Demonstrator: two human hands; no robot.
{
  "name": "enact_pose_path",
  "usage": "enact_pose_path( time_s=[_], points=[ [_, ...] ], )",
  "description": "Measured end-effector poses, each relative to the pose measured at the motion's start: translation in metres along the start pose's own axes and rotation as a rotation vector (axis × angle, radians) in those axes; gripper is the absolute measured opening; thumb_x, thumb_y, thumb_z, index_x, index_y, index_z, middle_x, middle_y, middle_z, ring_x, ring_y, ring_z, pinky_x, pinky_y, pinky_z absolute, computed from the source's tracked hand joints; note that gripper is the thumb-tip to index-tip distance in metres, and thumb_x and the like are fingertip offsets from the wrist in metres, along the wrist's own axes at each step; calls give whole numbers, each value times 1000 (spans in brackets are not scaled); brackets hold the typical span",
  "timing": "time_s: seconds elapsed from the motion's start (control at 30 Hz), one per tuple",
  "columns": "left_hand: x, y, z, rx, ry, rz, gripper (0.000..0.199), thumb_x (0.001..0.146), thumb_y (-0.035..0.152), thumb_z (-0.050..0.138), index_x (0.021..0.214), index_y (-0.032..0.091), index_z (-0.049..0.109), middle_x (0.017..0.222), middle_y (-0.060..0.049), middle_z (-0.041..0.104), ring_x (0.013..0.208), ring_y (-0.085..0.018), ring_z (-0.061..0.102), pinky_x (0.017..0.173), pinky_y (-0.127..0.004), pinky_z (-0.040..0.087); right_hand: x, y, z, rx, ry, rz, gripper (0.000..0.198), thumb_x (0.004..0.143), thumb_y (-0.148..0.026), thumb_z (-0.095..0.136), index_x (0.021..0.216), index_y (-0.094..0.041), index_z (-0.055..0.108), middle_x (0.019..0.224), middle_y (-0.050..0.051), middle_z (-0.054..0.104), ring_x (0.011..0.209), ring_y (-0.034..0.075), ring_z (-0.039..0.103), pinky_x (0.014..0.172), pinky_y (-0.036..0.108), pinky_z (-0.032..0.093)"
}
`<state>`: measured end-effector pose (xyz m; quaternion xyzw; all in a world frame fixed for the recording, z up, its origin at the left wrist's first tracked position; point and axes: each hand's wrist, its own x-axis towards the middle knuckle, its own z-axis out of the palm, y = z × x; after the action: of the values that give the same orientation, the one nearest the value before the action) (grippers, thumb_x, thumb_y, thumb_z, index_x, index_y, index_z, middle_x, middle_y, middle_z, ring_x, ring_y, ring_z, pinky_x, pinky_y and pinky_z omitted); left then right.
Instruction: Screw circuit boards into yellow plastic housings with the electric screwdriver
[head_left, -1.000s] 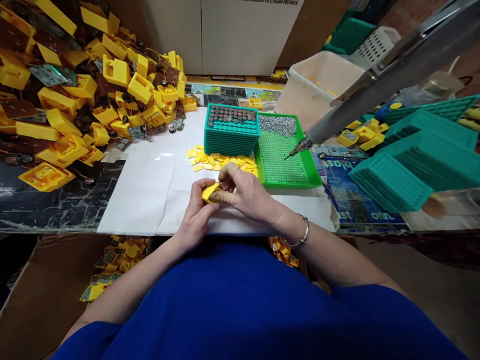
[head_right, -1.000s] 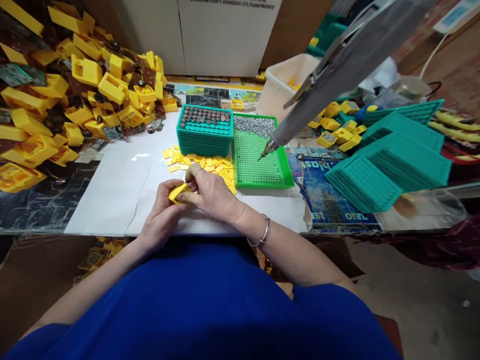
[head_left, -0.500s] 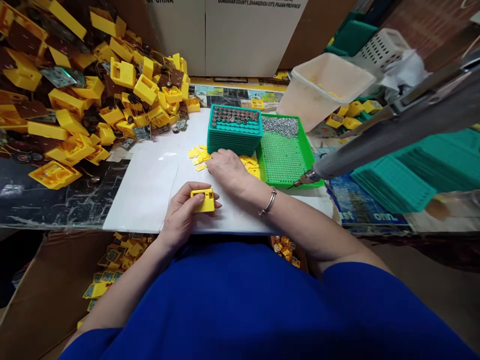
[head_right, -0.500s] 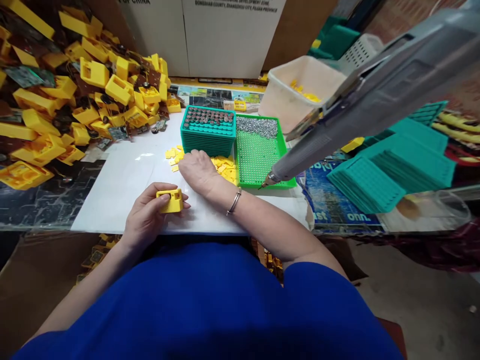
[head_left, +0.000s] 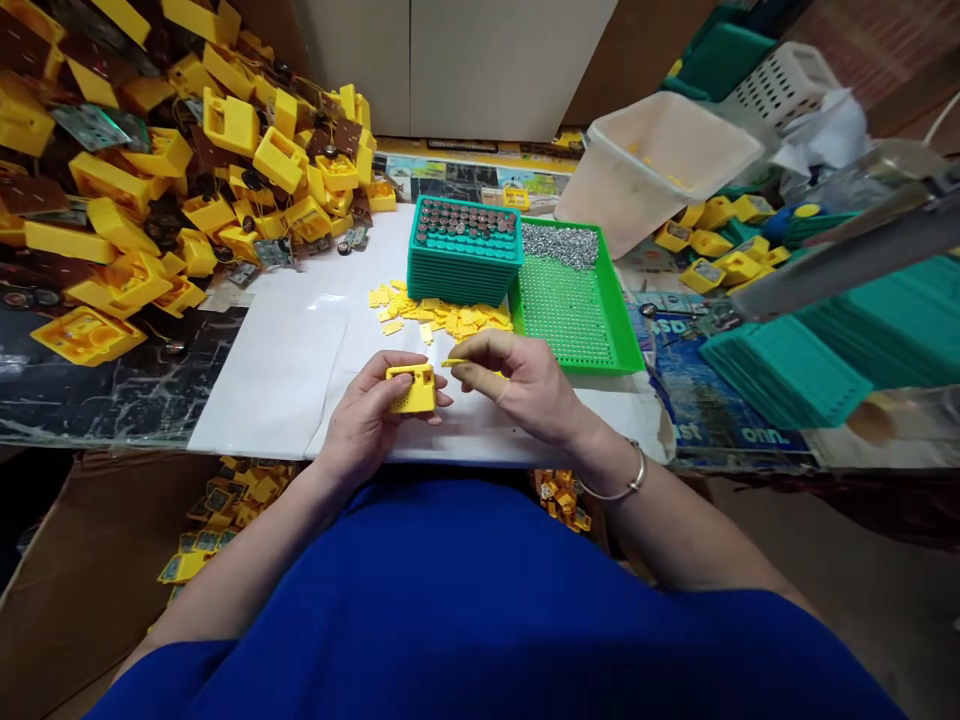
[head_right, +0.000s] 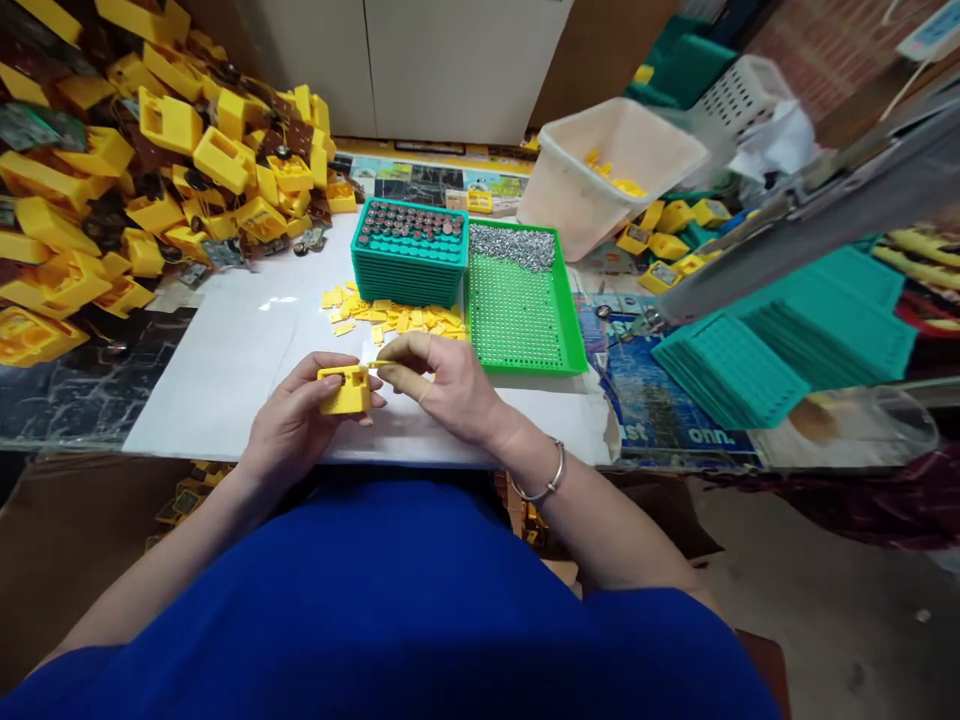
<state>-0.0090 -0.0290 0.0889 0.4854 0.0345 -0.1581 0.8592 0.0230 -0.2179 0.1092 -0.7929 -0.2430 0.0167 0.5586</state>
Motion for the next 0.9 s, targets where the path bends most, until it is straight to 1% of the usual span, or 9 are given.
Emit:
enact_pose_path(
  time_s=[0.13, 0.2, 0.27, 0.4, 0.47, 0.57, 0.73, 0.8, 0.9],
  points=[
    [3, -4, 9, 36, -45, 25, 21, 80, 26, 67, 99, 17, 65, 82, -5, 73, 78, -24, 73, 61, -32, 59, -14, 6, 4, -252, 63, -222, 10, 92, -23, 60, 90, -18, 68, 84, 4, 73, 77, 13, 66, 71, 26, 51],
    [2, -6, 12, 79, -51, 52, 19, 82, 26, 65, 99, 18, 66, 83, -4, 72, 78, -22, 72, 63, -32, 59, -16, 9, 3, -346, 77, -272, 16, 94, -25, 55, 91, -17, 69, 83, 6, 73, 77, 15, 66, 73, 28, 52],
    [1, -8, 12, 148, -50, 75, 18, 85, 28, 64, 100, 19, 67, 83, -3, 72, 73, -20, 70, 66, -33, 58, -16, 10, 1, -353, 45, -234, 18, 95, -26, 53, 90, -17, 69, 83, 7, 73, 75, 15, 65, 72, 29, 52],
    [0, -8, 11, 291, -40, 144, 19, 86, 31, 66, 100, 19, 69, 85, -3, 71, 70, -17, 67, 70, -32, 57, -15, 8, -6, -83, -79, -16, 16, 91, -29, 61, 82, -18, 69, 75, 1, 72, 63, 11, 62, 63, 24, 50],
    [2, -7, 13, 279, -39, 159, 20, 86, 32, 67, 101, 20, 69, 88, -3, 71, 74, -17, 67, 71, -32, 58, -15, 9, -8, 20, -32, 42, 17, 89, -33, 64, 83, -18, 69, 77, 1, 72, 61, 10, 63, 61, 24, 50],
    [5, -3, 18, 186, -55, 109, 21, 85, 31, 67, 102, 20, 66, 88, -4, 71, 82, -20, 70, 69, -32, 59, -17, 11, -8, 89, 93, 21, 18, 90, -35, 65, 88, -18, 70, 83, 3, 73, 66, 11, 65, 62, 25, 53],
    [7, -4, 22, 144, -55, 69, 19, 83, 29, 66, 99, 19, 66, 85, -3, 72, 76, -19, 71, 65, -31, 60, -21, 17, -8, -164, 109, -180, 15, 93, -30, 61, 90, -19, 70, 83, 4, 73, 75, 13, 66, 71, 27, 53],
    [8, -4, 22, 144, -45, 46, 18, 81, 28, 66, 98, 19, 66, 82, -3, 71, 73, -19, 71, 62, -30, 59, -21, 19, -10, -380, 62, -332, 23, 98, -31, 52, 91, -20, 70, 80, 5, 71, 73, 14, 64, 68, 29, 51],
    [11, -4, 21, 114, -94, -104, 18, 78, 26, 66, 93, 17, 65, 74, -3, 69, 69, -21, 70, 53, -29, 56, -19, 21, -17, -686, -54, -625, 33, 100, -26, 42, 86, -23, 71, 75, 5, 70, 65, 16, 57, 60, 32, 42]
  ],
)
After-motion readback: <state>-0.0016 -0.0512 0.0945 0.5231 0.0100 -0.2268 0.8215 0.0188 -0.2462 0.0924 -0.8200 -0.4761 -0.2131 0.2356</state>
